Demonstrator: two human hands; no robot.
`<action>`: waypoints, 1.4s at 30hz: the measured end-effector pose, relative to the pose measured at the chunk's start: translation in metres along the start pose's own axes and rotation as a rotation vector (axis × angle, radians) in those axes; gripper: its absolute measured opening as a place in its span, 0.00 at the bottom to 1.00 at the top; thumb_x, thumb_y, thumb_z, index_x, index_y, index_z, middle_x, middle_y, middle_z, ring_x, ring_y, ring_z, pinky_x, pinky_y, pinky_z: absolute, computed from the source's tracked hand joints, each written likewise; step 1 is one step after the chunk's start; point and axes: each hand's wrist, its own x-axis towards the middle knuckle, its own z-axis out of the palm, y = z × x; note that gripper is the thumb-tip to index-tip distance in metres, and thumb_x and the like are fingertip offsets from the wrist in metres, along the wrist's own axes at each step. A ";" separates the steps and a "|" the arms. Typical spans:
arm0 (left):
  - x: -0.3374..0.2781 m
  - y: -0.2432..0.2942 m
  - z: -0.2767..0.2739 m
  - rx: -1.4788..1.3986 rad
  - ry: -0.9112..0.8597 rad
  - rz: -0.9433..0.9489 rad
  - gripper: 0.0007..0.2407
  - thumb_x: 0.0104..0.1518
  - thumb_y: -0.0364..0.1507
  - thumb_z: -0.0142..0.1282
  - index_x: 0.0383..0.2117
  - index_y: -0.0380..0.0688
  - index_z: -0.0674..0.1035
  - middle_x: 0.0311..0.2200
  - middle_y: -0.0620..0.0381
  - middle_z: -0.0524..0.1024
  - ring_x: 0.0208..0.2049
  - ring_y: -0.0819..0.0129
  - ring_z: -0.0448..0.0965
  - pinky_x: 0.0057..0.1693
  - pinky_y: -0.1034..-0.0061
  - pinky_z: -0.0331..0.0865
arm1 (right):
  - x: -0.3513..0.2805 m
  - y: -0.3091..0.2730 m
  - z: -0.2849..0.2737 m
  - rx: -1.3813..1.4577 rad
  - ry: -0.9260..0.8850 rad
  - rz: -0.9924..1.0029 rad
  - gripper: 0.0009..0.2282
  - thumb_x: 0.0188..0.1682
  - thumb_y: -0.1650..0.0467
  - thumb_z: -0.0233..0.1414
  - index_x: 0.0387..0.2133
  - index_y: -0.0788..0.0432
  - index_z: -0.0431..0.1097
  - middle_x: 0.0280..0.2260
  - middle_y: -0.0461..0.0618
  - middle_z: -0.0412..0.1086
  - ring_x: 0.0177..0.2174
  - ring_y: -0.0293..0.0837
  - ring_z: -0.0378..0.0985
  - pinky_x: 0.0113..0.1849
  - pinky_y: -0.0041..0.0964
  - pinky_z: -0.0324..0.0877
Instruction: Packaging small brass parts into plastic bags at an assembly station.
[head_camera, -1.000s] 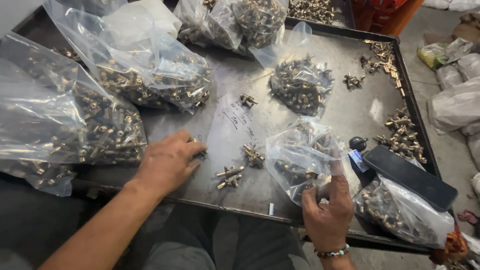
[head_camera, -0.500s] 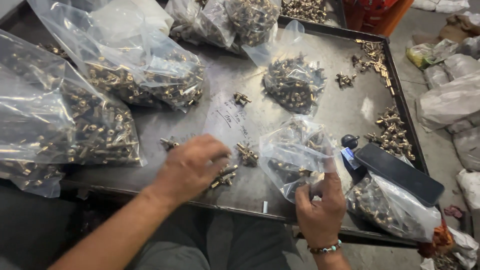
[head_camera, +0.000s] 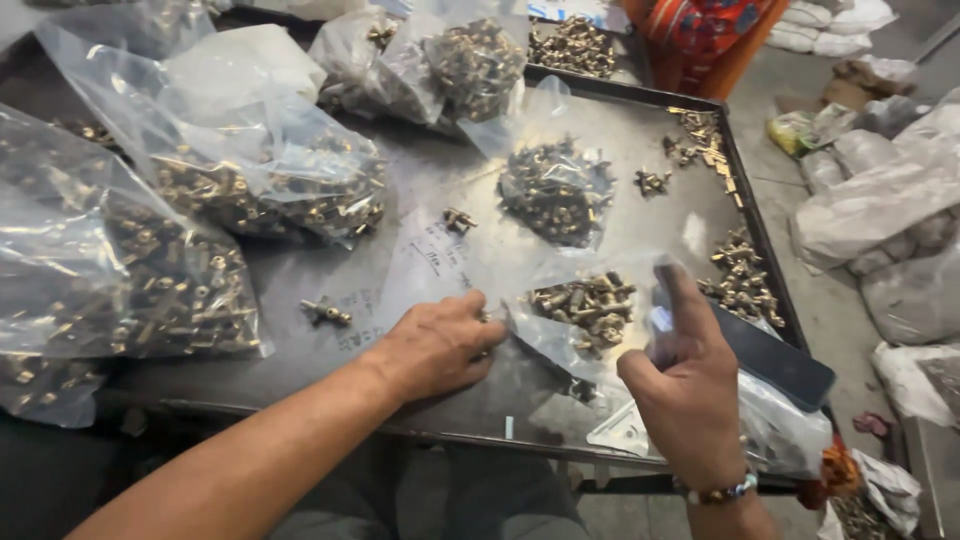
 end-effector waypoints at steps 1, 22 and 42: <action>-0.003 0.005 -0.007 -0.002 0.001 0.004 0.11 0.50 0.35 0.61 0.37 0.50 0.79 0.37 0.50 0.72 0.41 0.51 0.78 0.45 0.60 0.75 | 0.002 0.001 -0.002 -0.003 0.003 0.000 0.38 0.35 0.82 0.52 0.67 0.65 0.54 0.50 0.48 0.70 0.21 0.25 0.59 0.22 0.21 0.59; 0.040 0.089 -0.072 -0.274 0.621 -0.031 0.11 0.57 0.40 0.64 0.39 0.49 0.83 0.40 0.55 0.83 0.40 0.62 0.84 0.45 0.70 0.78 | 0.012 0.055 -0.016 -0.007 -0.126 0.083 0.42 0.41 0.83 0.57 0.76 0.62 0.54 0.33 0.71 0.67 0.23 0.32 0.62 0.24 0.29 0.61; 0.034 -0.143 -0.044 1.025 -0.218 0.002 0.10 0.55 0.31 0.51 0.35 0.43 0.82 0.39 0.49 0.80 0.47 0.55 0.74 0.49 0.60 0.65 | -0.033 0.130 0.044 0.100 0.100 0.156 0.41 0.36 0.82 0.50 0.69 0.53 0.51 0.08 0.39 0.59 0.10 0.29 0.58 0.16 0.26 0.52</action>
